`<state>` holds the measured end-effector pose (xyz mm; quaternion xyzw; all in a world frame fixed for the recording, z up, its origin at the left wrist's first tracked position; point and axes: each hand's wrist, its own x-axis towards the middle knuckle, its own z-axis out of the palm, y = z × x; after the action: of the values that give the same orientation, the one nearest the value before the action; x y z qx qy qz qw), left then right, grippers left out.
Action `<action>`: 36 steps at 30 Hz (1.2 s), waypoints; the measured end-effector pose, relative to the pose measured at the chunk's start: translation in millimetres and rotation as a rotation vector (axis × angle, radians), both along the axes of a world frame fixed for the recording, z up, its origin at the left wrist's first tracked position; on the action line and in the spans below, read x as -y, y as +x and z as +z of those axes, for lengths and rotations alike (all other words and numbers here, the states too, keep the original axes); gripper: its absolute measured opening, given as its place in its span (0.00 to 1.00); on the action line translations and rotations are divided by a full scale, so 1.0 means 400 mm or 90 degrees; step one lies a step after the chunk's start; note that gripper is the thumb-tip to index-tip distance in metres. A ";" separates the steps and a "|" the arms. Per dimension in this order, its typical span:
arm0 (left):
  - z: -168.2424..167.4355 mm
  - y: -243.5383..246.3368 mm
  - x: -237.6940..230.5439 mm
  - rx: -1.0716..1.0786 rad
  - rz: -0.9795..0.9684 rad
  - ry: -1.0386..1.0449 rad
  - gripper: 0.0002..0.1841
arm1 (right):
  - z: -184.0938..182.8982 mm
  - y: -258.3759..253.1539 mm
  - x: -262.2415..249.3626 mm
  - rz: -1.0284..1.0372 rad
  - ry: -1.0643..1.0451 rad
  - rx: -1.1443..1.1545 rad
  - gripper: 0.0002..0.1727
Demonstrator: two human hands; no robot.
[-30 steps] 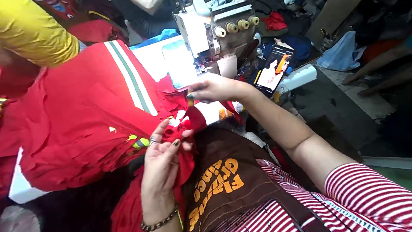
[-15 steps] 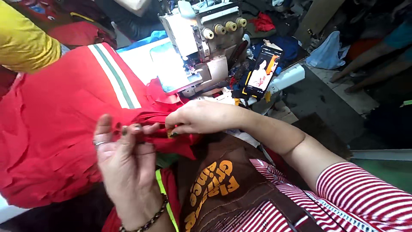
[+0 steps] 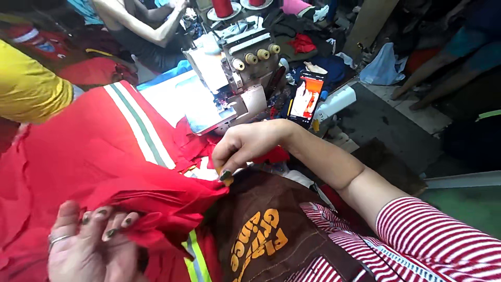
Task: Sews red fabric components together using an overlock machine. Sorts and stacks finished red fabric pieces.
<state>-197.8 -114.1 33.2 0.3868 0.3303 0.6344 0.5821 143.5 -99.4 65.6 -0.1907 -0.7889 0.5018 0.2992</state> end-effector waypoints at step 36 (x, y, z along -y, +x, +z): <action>-0.050 0.208 0.086 0.045 -0.215 -0.080 0.25 | 0.061 -0.110 -0.019 -0.207 0.078 0.204 0.12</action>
<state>-114.4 -148.6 13.2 0.3772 0.2787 0.5193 0.7144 99.5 -92.0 90.0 -0.3742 -0.8141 0.3616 0.2578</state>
